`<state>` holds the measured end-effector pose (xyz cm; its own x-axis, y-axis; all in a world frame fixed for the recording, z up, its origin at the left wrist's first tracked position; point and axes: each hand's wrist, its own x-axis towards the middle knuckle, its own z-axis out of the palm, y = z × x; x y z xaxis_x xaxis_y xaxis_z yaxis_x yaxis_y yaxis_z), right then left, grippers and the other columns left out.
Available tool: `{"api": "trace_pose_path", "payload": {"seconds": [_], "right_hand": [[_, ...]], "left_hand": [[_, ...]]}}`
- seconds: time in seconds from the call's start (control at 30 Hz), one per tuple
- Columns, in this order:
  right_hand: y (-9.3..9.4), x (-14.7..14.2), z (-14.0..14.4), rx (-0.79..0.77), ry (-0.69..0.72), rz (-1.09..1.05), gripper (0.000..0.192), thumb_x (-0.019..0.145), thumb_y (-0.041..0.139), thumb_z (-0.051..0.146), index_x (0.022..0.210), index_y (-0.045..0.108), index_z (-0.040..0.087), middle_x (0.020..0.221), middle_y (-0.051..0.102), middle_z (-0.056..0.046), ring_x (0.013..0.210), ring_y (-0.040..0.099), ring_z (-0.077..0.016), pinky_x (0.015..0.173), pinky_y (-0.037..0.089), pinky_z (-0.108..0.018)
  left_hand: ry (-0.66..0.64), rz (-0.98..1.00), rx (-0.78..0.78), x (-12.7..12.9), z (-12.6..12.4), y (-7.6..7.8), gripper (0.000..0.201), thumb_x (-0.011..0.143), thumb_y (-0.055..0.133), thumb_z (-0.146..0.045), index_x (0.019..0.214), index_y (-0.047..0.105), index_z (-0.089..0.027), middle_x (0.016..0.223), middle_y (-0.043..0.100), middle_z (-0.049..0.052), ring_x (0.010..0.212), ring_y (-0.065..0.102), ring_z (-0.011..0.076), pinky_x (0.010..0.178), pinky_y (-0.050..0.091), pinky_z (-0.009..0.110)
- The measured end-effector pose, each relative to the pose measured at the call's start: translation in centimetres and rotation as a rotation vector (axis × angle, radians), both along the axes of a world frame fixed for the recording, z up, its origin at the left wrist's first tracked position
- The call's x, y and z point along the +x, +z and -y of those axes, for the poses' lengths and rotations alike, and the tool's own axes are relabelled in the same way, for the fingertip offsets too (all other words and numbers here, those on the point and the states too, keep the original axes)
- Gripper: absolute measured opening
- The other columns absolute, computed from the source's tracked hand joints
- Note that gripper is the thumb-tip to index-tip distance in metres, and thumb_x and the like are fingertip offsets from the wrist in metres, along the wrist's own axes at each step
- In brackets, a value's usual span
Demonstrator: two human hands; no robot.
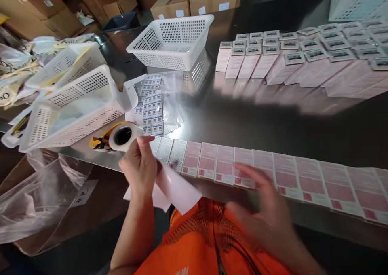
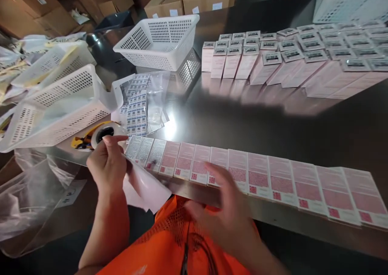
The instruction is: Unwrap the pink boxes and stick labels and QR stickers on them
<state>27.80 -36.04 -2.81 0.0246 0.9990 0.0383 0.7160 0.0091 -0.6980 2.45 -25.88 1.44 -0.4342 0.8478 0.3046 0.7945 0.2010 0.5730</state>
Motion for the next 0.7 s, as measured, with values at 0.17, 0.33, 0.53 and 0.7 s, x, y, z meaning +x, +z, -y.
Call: {"api": "trace_pose_path", "payload": {"seconds": [0.17,0.33,0.53,0.7], "right_hand": [[1.5,-7.2,-4.0,-0.071,0.249,-0.541,0.038,0.088,0.067,0.038,0.123,0.063,0.027,0.105,0.075,-0.003,0.094,0.073,-0.0203,0.081,0.060,-0.033],[1.3,-6.6,-5.7,-0.051,0.167,-0.482,0.020,0.091,0.062,0.026,0.109,0.071,0.027,0.091,0.076,-0.001,0.081,0.072,-0.0178,0.074,0.059,-0.031],[1.6,-7.9,-6.1,0.226,0.240,-0.233,0.020,0.092,0.067,0.032,0.110,0.071,0.024,0.101,0.073,-0.005,0.098,0.066,-0.0215,0.084,0.053,-0.038],[1.2,-9.7,-6.5,0.343,0.158,-0.232,0.008,0.093,0.066,0.027,0.090,0.073,0.027,0.084,0.074,0.000,0.083,0.066,-0.0186,0.079,0.049,-0.038]], "left_hand": [[-0.289,0.531,-0.064,0.0,0.3,-0.2,0.052,0.093,0.046,-0.060,0.103,0.071,-0.016,0.064,0.061,0.001,0.054,0.058,0.0143,0.052,0.043,0.025],[-0.617,0.697,-0.458,-4.1,1.5,-1.5,0.043,0.077,0.077,-0.042,0.112,0.071,-0.017,0.093,0.075,0.009,0.084,0.069,0.0218,0.070,0.053,0.029],[-0.549,0.518,-0.434,-4.2,3.1,-2.2,0.028,0.086,0.066,-0.045,0.078,0.071,-0.018,0.067,0.063,0.001,0.066,0.057,0.0157,0.057,0.041,0.025],[-0.561,0.537,-0.384,-3.2,3.7,-1.5,0.043,0.093,0.056,-0.047,0.062,0.044,-0.020,0.057,0.034,-0.004,0.055,0.032,0.0107,0.051,0.024,0.025]]}}
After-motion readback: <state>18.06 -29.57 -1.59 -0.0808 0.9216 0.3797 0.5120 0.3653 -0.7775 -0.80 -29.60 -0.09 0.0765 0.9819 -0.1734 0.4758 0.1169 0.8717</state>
